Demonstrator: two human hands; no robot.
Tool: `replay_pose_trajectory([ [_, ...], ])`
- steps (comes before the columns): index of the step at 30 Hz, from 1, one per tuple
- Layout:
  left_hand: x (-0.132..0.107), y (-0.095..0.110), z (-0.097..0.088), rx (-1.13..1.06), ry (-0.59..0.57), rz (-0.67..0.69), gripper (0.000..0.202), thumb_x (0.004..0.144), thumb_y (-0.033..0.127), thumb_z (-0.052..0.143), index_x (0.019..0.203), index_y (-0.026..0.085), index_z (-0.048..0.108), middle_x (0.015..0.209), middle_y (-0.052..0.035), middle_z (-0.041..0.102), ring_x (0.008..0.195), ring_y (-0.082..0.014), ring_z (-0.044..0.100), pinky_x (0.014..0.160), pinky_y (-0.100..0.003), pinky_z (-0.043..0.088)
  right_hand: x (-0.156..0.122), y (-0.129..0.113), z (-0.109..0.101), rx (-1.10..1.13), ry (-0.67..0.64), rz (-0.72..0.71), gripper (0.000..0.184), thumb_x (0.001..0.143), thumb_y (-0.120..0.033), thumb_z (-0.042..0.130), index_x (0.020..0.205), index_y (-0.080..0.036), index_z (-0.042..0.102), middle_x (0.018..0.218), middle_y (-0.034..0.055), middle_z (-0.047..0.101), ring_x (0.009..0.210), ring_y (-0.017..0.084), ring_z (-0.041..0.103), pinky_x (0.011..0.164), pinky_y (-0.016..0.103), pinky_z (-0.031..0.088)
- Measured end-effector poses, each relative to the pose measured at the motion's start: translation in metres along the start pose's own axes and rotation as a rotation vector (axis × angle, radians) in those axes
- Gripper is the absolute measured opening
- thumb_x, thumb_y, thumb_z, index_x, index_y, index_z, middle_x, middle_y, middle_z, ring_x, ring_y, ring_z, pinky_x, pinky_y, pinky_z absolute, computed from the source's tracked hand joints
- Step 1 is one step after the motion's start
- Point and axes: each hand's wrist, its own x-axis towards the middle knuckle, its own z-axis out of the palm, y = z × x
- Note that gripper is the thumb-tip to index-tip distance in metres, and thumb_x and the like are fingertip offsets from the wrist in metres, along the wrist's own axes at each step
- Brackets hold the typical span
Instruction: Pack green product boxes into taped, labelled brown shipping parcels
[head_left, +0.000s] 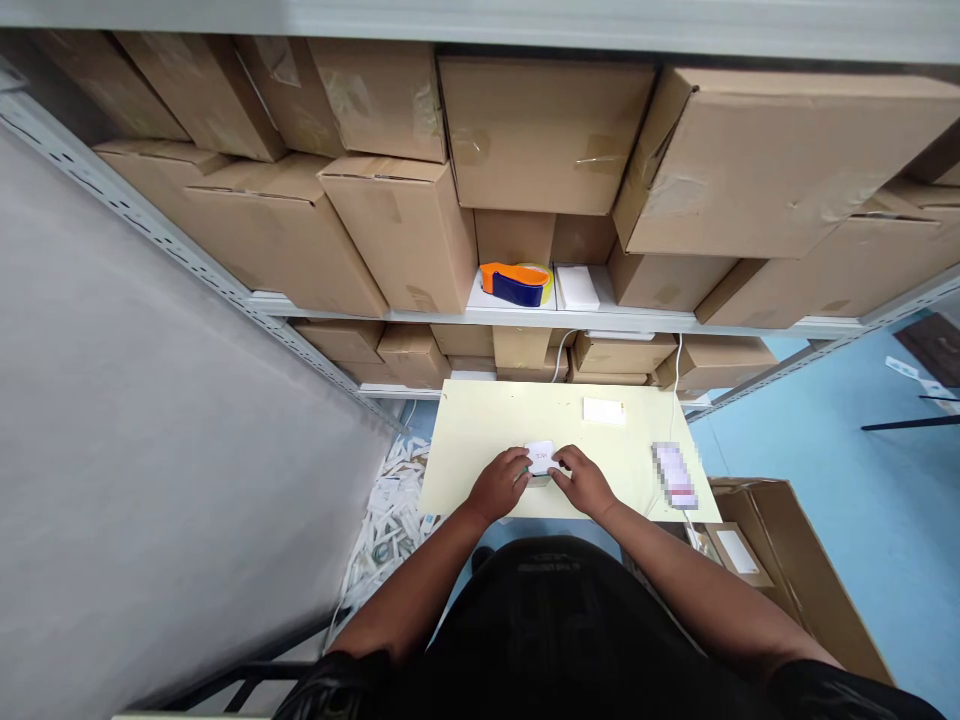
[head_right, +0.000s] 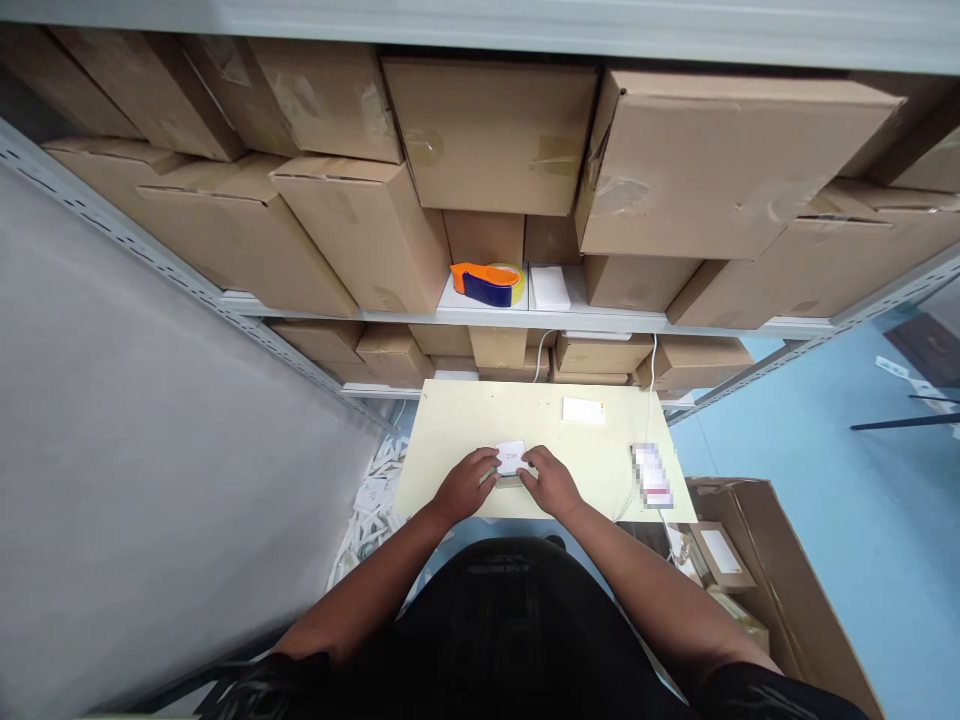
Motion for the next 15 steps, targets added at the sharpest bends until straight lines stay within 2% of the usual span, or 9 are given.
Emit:
replay_pose_trajectory([
  [15,0.002,0.0021,-0.0022,0.007,0.006,-0.078,0.024,0.098,0.017,0.049,0.115,0.021,0.066,0.131,-0.0102,0.064,0.122,-0.0232,0.063,0.105,-0.044,0.056,0.0079,0.0003,0.0046,0.008,-0.026,0.017,0.016,0.096,-0.033,0.062,0.11,-0.024,0.06,0.107,0.0059,0.06,0.088,0.021,0.066,0.077,0.035,0.056],
])
